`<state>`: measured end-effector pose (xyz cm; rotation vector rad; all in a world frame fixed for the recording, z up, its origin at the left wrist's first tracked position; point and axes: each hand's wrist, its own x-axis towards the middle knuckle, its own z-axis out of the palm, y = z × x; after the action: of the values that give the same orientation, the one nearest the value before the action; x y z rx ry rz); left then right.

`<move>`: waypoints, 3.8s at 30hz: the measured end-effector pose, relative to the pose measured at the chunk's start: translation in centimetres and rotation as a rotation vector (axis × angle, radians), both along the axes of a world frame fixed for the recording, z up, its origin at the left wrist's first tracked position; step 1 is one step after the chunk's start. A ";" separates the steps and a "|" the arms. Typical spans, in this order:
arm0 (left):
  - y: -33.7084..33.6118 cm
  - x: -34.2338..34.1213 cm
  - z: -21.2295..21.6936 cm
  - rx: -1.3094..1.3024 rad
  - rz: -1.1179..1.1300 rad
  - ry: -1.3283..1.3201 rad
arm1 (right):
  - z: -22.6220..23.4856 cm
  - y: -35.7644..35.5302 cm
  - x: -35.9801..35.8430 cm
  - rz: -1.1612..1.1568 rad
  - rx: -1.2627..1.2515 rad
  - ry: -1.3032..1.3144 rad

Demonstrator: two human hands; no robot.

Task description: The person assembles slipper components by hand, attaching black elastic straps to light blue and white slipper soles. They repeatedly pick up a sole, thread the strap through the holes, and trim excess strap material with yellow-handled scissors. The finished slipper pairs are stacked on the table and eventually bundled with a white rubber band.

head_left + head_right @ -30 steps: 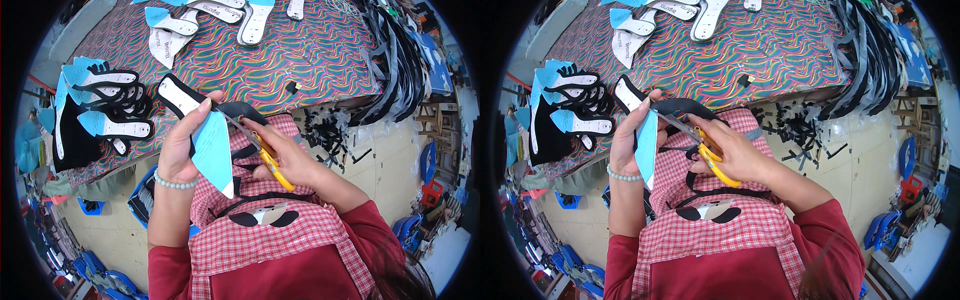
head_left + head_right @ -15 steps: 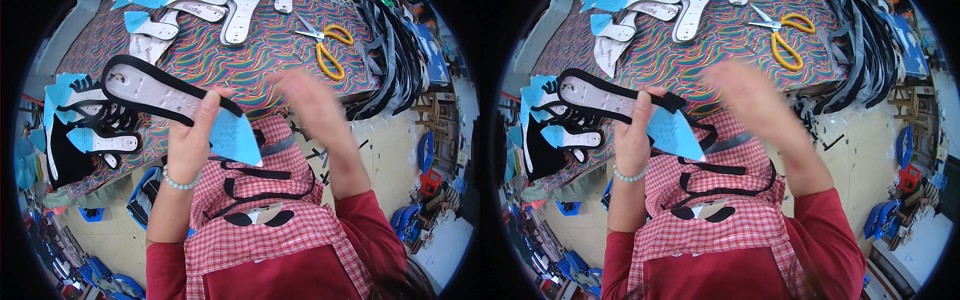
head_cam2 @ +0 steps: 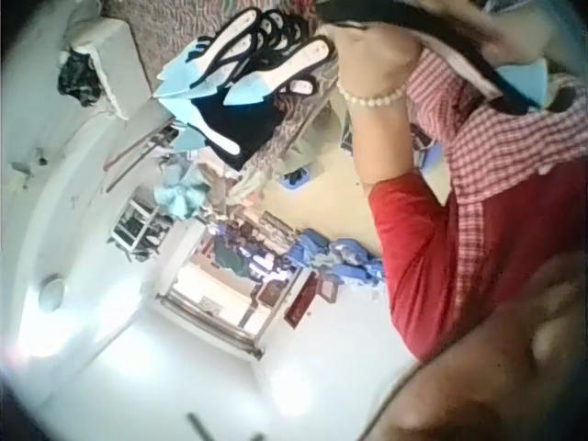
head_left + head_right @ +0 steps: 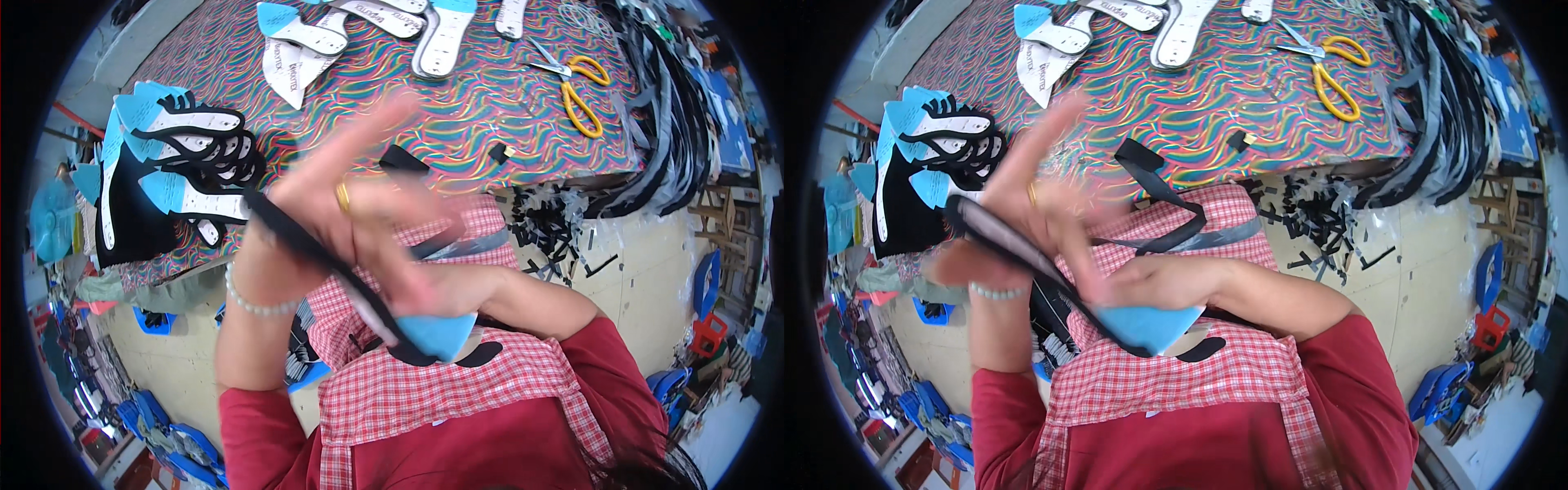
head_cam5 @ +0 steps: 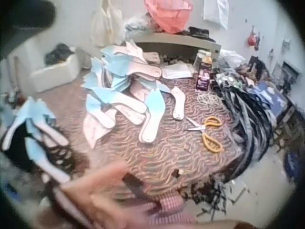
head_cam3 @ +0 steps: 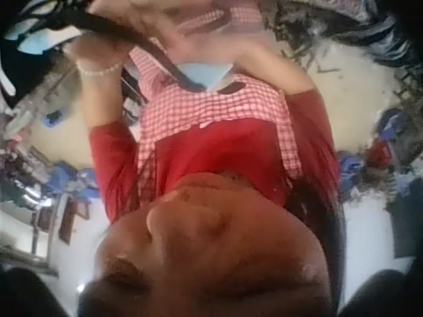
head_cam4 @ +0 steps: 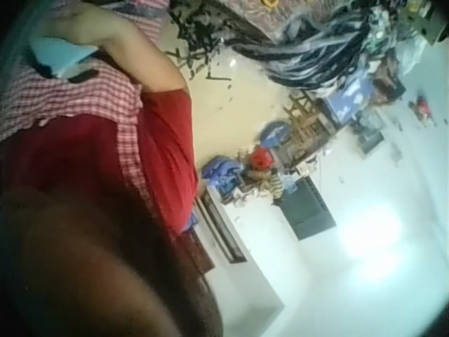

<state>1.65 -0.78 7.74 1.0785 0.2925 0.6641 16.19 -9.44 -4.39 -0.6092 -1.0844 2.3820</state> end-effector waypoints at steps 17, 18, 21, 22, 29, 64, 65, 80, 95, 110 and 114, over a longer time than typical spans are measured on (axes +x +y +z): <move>13.1 -8.2 -1.8 1.370 0.316 1.177 | 3.2 6.5 3.8 -0.687 0.732 -0.612; 13.4 -5.3 -3.1 1.068 0.325 1.048 | 3.4 6.0 3.8 -0.704 0.676 -0.497; 17.0 2.8 -6.6 0.284 0.437 0.680 | 4.0 5.0 3.8 -0.771 1.047 -0.635; 19.6 4.1 -7.8 0.226 0.595 0.609 | 4.4 4.7 3.7 -0.760 1.095 -0.634; 33.8 7.2 -15.4 0.175 1.222 0.601 | 3.7 3.2 6.5 -0.877 0.988 -0.721; 23.6 -2.7 -8.2 0.394 0.814 0.720 | 4.4 3.2 5.7 -0.842 1.039 -0.375; 27.2 -2.9 -9.6 0.391 0.988 0.741 | 3.6 3.2 5.1 -0.830 1.041 -0.356; 32.1 -3.2 -8.0 0.309 0.913 0.247 | -0.1 2.8 7.1 -0.941 0.341 -0.179; 28.2 1.5 -7.3 0.022 0.839 0.389 | 0.7 4.1 6.9 -1.125 0.230 -0.235; 23.9 -2.4 -3.1 0.602 0.821 0.317 | 6.4 16.7 9.8 -1.105 0.927 -0.388; 27.7 -3.5 2.2 0.688 0.874 0.394 | 2.8 19.2 8.4 -1.028 1.070 -0.598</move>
<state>-1.82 26.88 9.95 1.7565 0.9543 1.3903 24.54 9.75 -1.58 -1.0827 -1.5281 0.5907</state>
